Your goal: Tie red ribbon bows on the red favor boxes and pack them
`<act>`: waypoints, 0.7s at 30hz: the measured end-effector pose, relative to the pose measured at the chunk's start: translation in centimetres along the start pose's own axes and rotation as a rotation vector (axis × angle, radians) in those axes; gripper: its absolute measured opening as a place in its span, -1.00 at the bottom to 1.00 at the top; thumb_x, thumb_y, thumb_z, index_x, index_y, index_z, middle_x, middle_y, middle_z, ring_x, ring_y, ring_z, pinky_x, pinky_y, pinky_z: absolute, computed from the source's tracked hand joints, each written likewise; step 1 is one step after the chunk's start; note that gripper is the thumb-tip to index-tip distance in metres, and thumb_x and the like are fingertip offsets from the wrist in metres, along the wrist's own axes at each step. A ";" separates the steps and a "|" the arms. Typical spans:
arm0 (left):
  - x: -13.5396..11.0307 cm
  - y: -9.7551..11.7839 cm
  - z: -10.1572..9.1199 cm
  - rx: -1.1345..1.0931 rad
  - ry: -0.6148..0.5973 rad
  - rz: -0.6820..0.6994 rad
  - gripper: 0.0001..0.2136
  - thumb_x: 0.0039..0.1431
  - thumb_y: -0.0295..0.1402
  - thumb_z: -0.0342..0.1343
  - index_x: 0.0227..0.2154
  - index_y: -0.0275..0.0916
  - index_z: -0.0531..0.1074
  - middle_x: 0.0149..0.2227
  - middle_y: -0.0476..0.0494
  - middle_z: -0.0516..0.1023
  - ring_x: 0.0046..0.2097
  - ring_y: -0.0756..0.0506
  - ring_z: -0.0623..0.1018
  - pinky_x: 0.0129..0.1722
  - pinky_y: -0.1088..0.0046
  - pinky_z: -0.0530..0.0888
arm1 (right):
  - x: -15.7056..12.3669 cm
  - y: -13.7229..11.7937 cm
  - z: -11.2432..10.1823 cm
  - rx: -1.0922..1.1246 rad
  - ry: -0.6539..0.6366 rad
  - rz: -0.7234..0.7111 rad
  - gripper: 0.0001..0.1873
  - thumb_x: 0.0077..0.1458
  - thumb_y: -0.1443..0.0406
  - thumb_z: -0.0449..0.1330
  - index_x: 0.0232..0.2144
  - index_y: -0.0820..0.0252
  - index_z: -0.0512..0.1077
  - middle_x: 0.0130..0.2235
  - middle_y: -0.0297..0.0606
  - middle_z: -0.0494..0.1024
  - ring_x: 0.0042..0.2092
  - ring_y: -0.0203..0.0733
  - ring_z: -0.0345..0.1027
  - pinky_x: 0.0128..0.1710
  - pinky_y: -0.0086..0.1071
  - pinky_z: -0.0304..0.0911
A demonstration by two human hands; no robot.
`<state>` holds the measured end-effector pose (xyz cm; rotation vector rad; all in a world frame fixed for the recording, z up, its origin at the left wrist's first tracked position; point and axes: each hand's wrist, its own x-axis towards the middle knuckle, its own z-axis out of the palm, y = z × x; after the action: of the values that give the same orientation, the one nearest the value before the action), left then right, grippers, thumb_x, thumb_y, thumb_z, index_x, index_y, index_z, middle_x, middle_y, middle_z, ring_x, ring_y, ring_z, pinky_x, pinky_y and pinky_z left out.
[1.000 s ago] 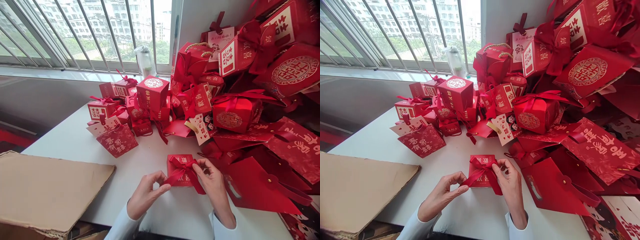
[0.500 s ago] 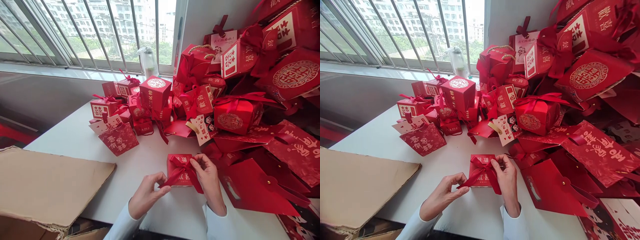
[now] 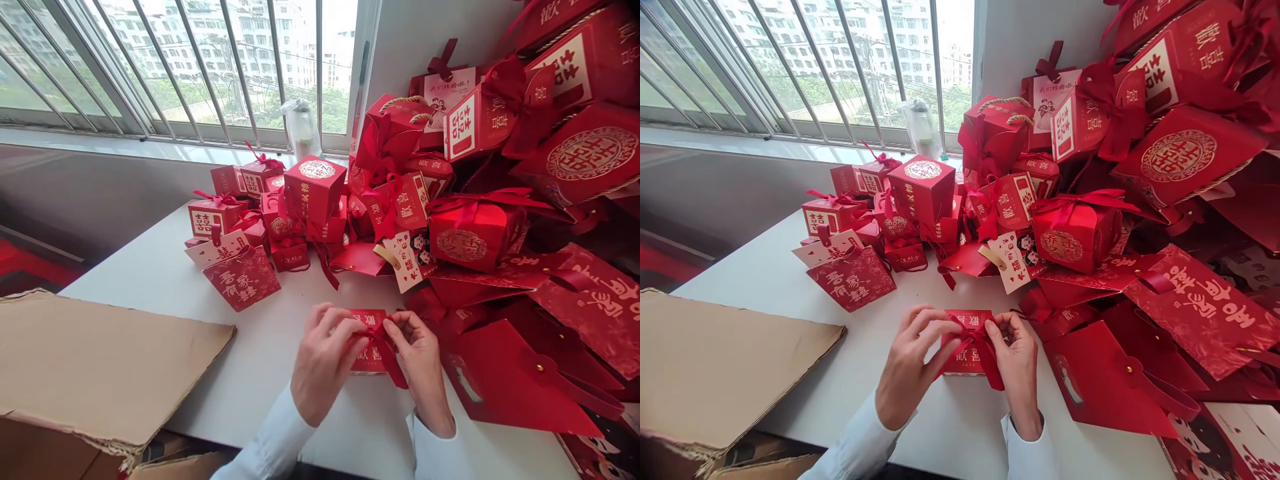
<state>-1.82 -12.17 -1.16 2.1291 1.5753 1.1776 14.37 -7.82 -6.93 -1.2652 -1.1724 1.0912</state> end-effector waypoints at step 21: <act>2.5 -1.9 2.3 0.061 -0.287 0.297 -0.82 0.28 -0.32 0.00 -0.41 -0.21 0.41 -0.32 -0.09 0.52 -0.09 -0.14 0.40 0.04 0.19 0.25 | 1.3 -1.2 -0.7 0.121 -0.142 0.100 -0.66 -0.11 0.05 0.32 -0.44 0.19 0.40 -0.48 -0.35 0.41 -0.48 -0.30 0.24 -0.58 -0.49 0.19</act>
<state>-1.25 -8.60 -2.68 2.5043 1.2173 0.8567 15.20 -6.60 -5.71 -1.1778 -1.1391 1.3239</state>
